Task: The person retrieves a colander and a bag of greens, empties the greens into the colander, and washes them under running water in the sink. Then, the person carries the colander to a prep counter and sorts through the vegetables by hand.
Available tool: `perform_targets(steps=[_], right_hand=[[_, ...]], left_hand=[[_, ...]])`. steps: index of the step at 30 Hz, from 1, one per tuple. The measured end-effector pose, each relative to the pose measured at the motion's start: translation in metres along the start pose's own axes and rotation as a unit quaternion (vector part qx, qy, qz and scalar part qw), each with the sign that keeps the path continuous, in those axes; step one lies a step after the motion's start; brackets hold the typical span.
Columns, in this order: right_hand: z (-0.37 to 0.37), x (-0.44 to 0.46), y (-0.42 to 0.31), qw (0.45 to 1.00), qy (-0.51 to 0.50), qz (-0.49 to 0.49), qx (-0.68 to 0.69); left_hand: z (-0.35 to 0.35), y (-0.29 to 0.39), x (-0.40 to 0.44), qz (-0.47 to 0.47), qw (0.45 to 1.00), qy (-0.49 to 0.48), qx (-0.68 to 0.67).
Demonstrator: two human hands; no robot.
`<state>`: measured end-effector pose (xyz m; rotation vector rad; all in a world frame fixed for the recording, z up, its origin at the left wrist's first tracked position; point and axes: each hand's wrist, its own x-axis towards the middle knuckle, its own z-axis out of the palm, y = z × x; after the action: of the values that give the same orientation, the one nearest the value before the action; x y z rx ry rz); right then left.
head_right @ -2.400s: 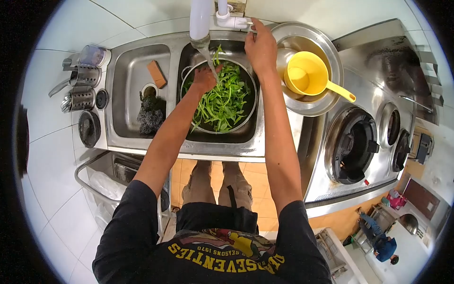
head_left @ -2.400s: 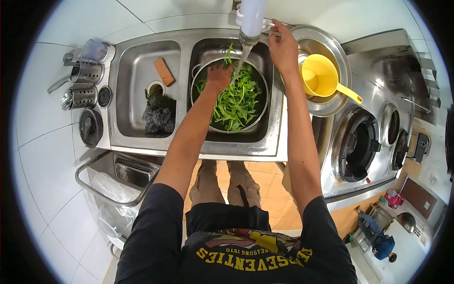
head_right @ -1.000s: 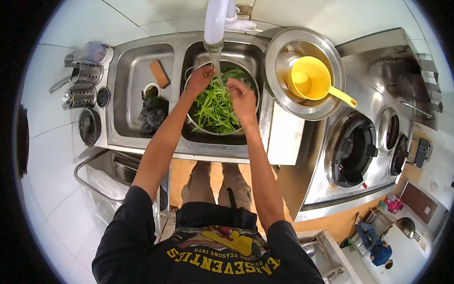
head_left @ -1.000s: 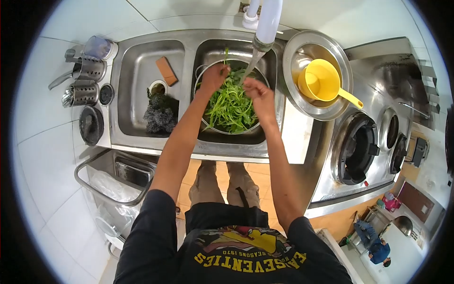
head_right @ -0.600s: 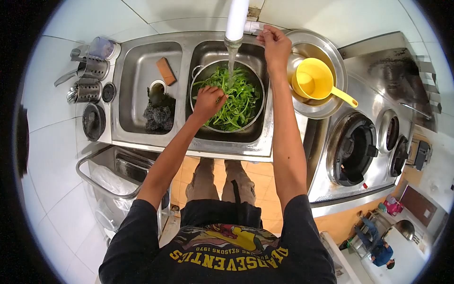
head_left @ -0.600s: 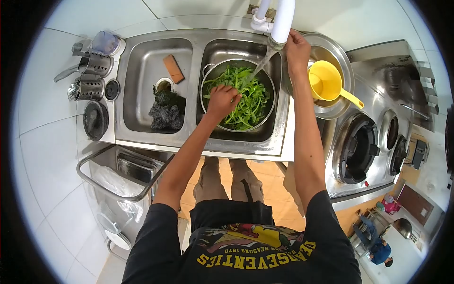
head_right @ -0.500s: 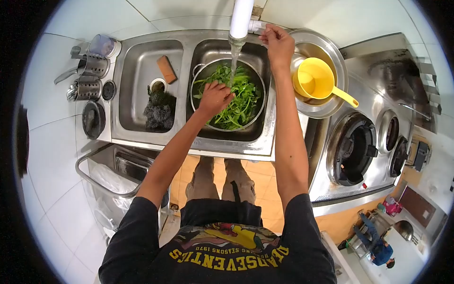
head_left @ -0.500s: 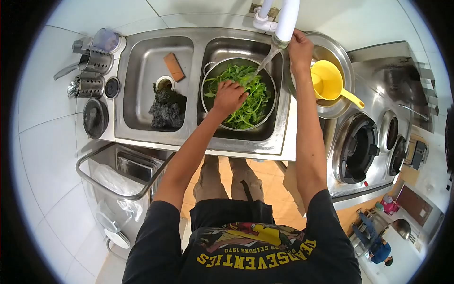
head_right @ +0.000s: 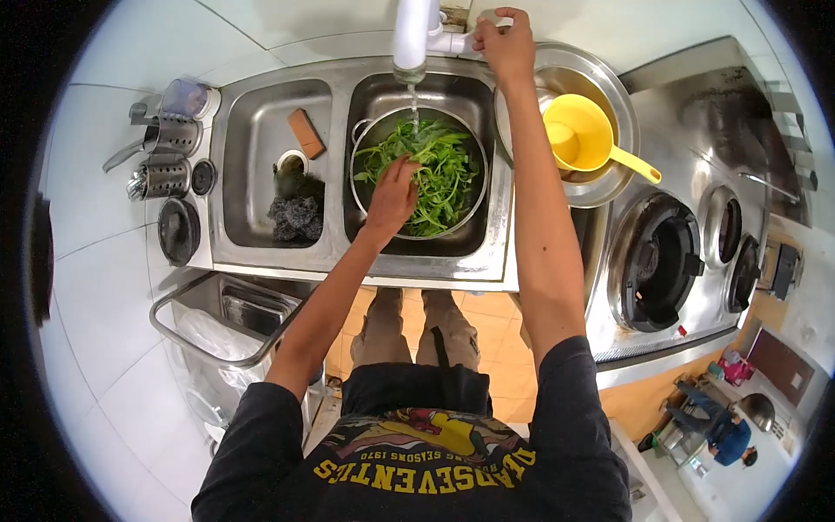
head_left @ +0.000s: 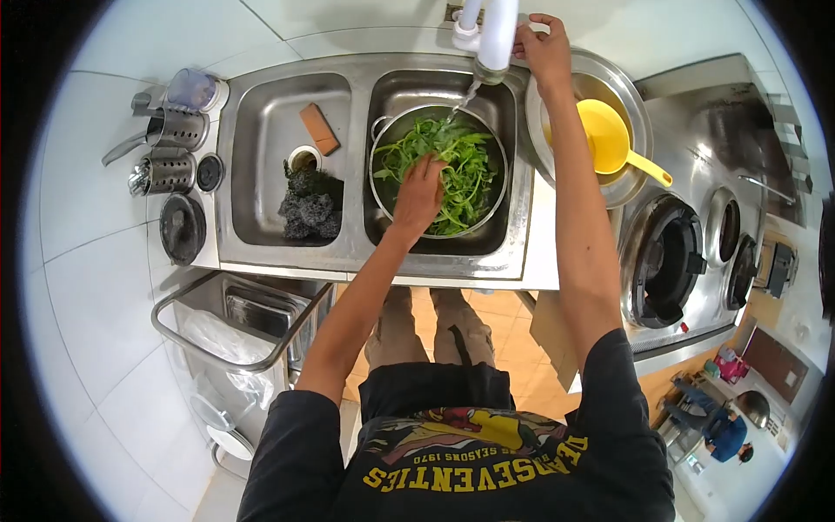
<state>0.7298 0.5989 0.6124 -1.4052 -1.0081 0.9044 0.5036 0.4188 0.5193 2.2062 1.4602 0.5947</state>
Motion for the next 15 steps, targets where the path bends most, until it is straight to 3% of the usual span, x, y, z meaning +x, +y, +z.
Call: perform_targets(steps=[2, 5, 7, 8, 10, 11, 14, 15], right_hand=[[-0.005, -0.017, 0.011, 0.997, 0.012, -0.037, -0.06], [-0.005, -0.096, 0.013, 0.993, -0.068, 0.072, 0.066], [-0.005, -0.161, 0.047, 0.985, -0.117, 0.121, 0.022], [-0.007, -0.191, 0.07, 0.976, -0.118, 0.171, -0.061], [-0.009, -0.246, 0.114, 0.931, -0.1, 0.165, -0.31], [-0.011, -0.267, 0.126, 0.939, -0.083, 0.245, -0.227], [-0.004, -0.296, 0.171, 0.912, -0.002, 0.232, -0.338], [0.001, -0.295, 0.185, 0.911, -0.024, 0.229, -0.343]], left_hand=[[-0.009, 0.0, -0.003, 0.011, 1.0, 0.02, -0.007], [-0.019, 0.0, -0.014, -0.066, 0.991, 0.05, -0.106], [-0.014, -0.013, -0.034, -0.109, 0.987, 0.109, -0.047], [-0.01, -0.021, -0.044, -0.14, 0.984, 0.092, -0.064], [-0.004, -0.034, -0.062, -0.204, 0.973, 0.066, -0.09], [0.0, -0.038, -0.07, -0.225, 0.97, 0.047, -0.084], [-0.002, -0.033, -0.072, -0.3, 0.944, -0.001, -0.135], [0.016, -0.055, -0.081, -0.212, 0.976, 0.038, -0.036]])
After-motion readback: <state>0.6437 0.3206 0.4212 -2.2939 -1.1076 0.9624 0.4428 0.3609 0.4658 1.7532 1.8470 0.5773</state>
